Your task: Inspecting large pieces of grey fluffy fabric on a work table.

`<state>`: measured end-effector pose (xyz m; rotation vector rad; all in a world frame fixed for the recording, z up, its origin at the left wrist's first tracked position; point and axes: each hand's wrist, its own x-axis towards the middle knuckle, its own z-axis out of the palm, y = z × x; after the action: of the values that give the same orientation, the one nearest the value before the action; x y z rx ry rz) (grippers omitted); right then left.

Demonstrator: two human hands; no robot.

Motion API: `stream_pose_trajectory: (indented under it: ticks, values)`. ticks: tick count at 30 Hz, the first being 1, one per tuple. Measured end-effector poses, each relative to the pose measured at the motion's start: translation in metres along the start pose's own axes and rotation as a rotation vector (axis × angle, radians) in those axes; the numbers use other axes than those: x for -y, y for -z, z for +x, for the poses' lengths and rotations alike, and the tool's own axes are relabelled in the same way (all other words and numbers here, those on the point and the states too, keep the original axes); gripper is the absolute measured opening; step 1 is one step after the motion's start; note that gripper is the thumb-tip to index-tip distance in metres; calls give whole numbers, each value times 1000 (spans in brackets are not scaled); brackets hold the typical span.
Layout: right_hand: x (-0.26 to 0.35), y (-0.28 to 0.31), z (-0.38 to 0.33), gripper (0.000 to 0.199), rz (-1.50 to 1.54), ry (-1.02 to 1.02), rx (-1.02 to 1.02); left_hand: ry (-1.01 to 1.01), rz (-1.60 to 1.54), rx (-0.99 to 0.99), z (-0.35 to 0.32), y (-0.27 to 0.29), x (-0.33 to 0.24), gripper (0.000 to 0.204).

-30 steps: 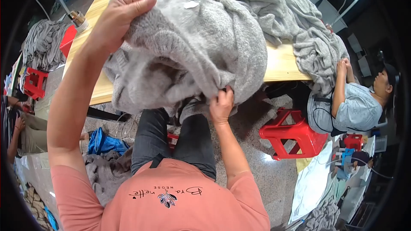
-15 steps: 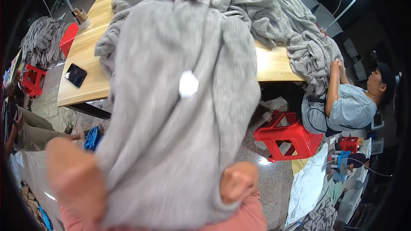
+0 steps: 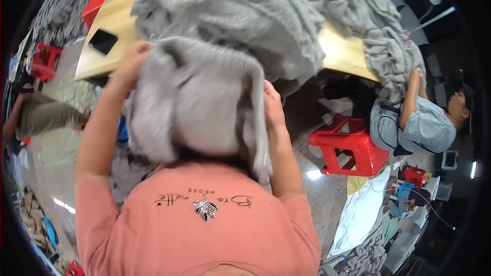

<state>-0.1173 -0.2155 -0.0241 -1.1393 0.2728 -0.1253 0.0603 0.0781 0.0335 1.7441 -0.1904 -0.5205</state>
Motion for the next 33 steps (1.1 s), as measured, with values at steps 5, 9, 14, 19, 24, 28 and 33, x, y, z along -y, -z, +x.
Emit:
stream_pose_trajectory:
  ticks: [5,9,14,19,24,28,33]
  values:
    - [-82,34,-23,36,-628,80,-268,-11,541,-8,-22,-58,138,58]
    - [-101,35,-39,50,-900,113,-168,-203,833,-74,-51,-98,133,67]
    - [-107,47,-15,61,-1055,-24,-271,-106,872,189,-37,-102,126,65]
    - [-118,30,7,39,-1605,189,-181,124,1061,258,-7,-98,125,58]
    - [-145,69,31,19,-1206,257,-380,-74,1221,272,-2,-113,151,61]
    - [-92,34,12,12,-706,110,-112,63,1034,195,11,-111,152,59]
    - [-22,-44,-15,14,-750,-96,1078,-558,1213,-35,27,-125,184,52]
